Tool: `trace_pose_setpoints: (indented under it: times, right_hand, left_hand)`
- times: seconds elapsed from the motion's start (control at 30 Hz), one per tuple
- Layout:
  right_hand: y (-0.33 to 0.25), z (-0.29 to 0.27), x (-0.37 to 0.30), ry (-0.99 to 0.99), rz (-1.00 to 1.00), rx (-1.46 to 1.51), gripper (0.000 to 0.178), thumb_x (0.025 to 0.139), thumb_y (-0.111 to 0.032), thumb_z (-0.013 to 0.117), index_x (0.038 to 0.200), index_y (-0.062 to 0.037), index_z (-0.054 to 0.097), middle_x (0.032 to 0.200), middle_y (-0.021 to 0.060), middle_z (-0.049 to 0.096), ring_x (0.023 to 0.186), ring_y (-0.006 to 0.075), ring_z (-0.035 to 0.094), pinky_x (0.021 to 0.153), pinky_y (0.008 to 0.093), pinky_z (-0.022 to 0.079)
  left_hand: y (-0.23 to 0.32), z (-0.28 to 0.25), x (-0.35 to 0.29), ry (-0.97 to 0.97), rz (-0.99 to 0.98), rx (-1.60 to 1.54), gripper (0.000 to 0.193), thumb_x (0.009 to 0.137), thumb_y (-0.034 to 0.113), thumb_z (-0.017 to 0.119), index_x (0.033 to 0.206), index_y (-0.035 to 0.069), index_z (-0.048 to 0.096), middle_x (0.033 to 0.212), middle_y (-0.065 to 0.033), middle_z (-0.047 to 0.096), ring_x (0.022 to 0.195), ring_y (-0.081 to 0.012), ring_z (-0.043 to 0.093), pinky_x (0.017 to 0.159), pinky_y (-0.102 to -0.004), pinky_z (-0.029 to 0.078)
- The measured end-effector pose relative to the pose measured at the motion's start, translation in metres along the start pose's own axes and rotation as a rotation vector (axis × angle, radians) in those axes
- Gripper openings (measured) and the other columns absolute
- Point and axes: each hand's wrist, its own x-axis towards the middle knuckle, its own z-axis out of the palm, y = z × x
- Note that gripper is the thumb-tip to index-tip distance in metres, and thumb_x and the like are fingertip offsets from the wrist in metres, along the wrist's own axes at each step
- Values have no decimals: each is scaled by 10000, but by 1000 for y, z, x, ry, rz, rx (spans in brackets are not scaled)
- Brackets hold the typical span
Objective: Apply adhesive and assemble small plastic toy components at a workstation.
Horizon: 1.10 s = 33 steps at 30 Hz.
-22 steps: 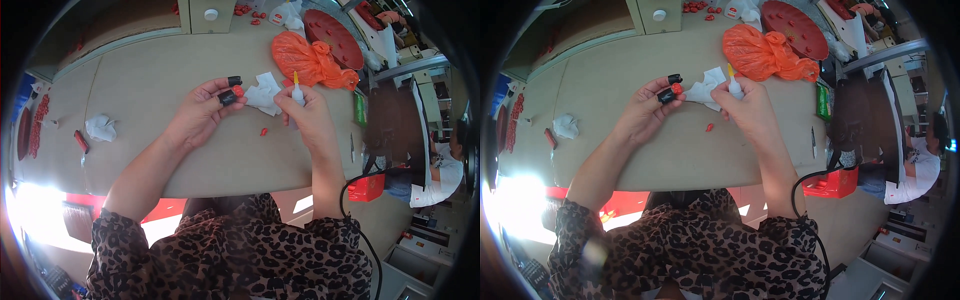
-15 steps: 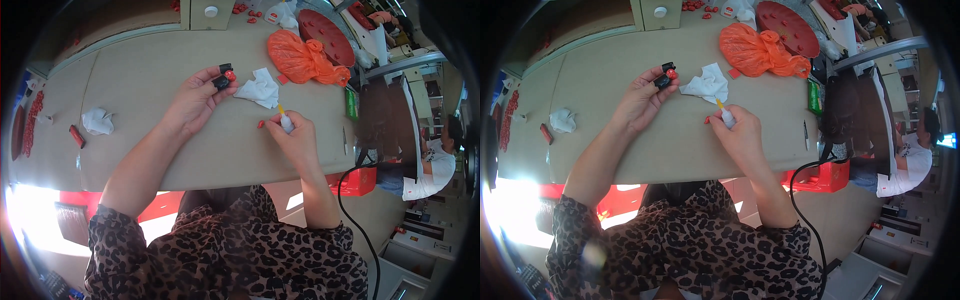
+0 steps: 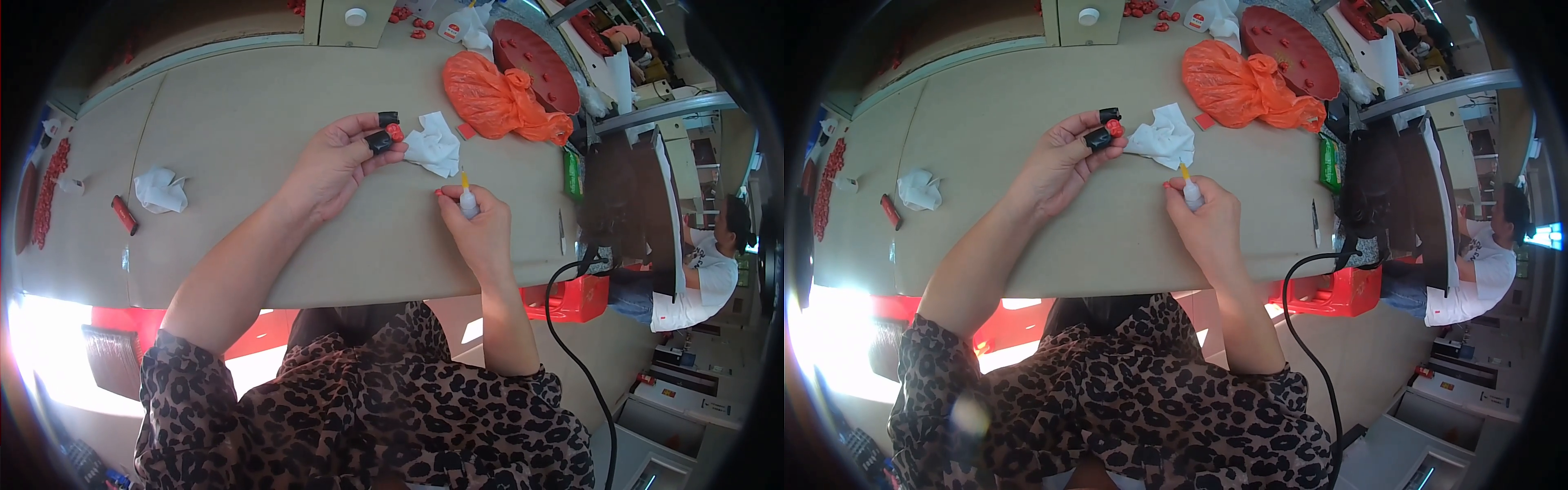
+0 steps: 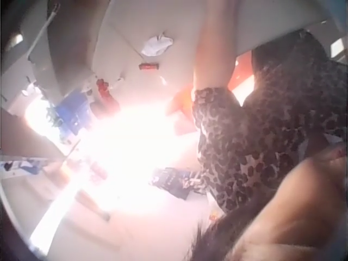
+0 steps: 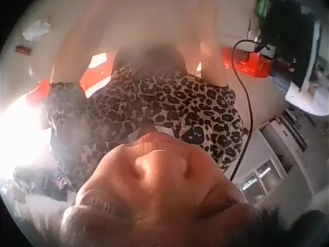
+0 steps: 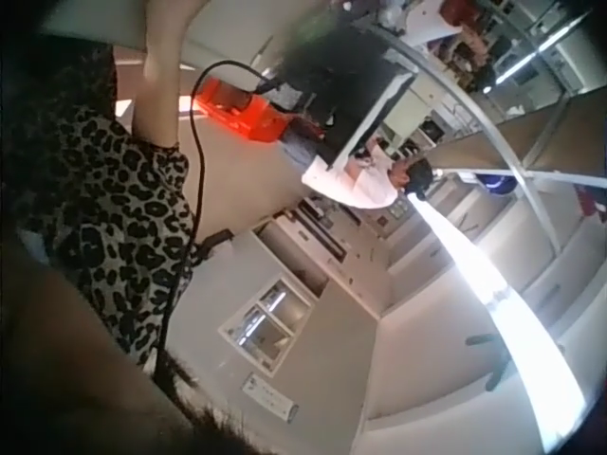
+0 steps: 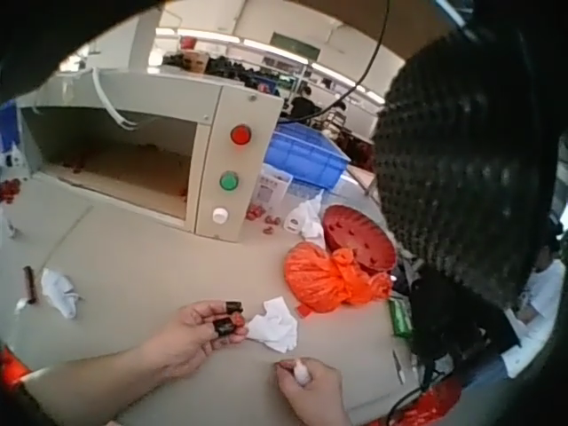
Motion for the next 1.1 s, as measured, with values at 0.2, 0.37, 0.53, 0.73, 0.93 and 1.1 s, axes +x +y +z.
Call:
trace_pose_setpoints:
  times: [0.2, 0.37, 0.53, 0.73, 0.93, 1.1]
  right_hand:
    - [-15, -13, 24, -283, 72, 799, 133, 756, -86, 575, 830, 22, 548, 730, 70, 554, 524, 73, 470, 476, 213, 387]
    - [-28, -2, 45, -350, 85, 824, 133, 752, -79, 572, 834, 19, 536, 741, 75, 554, 533, 80, 478, 484, 219, 395]
    - [-32, 10, 49, -332, 62, 838, 128, 756, -82, 565, 827, 22, 542, 737, 79, 562, 537, 90, 483, 486, 220, 397]
    - [-24, 23, 42, -287, 41, 883, 115, 772, -78, 555, 822, 26, 566, 742, 73, 572, 540, 85, 481, 489, 212, 395]
    - [-23, 21, 41, -245, -34, 799, 116, 788, -89, 550, 824, 19, 569, 731, 50, 568, 539, 69, 474, 486, 195, 375]
    - [-20, 25, 41, -264, -30, 829, 117, 791, -105, 554, 814, 9, 569, 720, 44, 563, 537, 65, 472, 484, 191, 370]
  left_hand:
    - [-5, 8, -8, -48, -47, 88, 238, 803, 11, 506, 1033, -29, 462, 941, -115, 556, 823, -171, 579, 734, -251, 495]
    - [-5, 8, -10, -78, -49, 79, 240, 791, 16, 529, 1022, -21, 472, 924, -101, 564, 805, -160, 580, 711, -245, 496]
    - [-4, 6, -9, -45, -16, 86, 223, 790, 7, 525, 1008, -14, 485, 915, -101, 566, 805, -155, 576, 730, -249, 485]
    - [-5, 2, -9, -27, 35, 101, 210, 788, 1, 527, 994, -28, 497, 918, -99, 560, 794, -129, 563, 744, -231, 470]
    - [-9, 3, -8, -61, 103, 210, 217, 791, 19, 538, 1003, -8, 499, 917, -86, 572, 800, -127, 572, 740, -234, 479]
    - [-8, 2, -10, -44, 116, 225, 210, 793, -5, 520, 1001, -18, 499, 936, -93, 567, 806, -126, 567, 743, -235, 478]
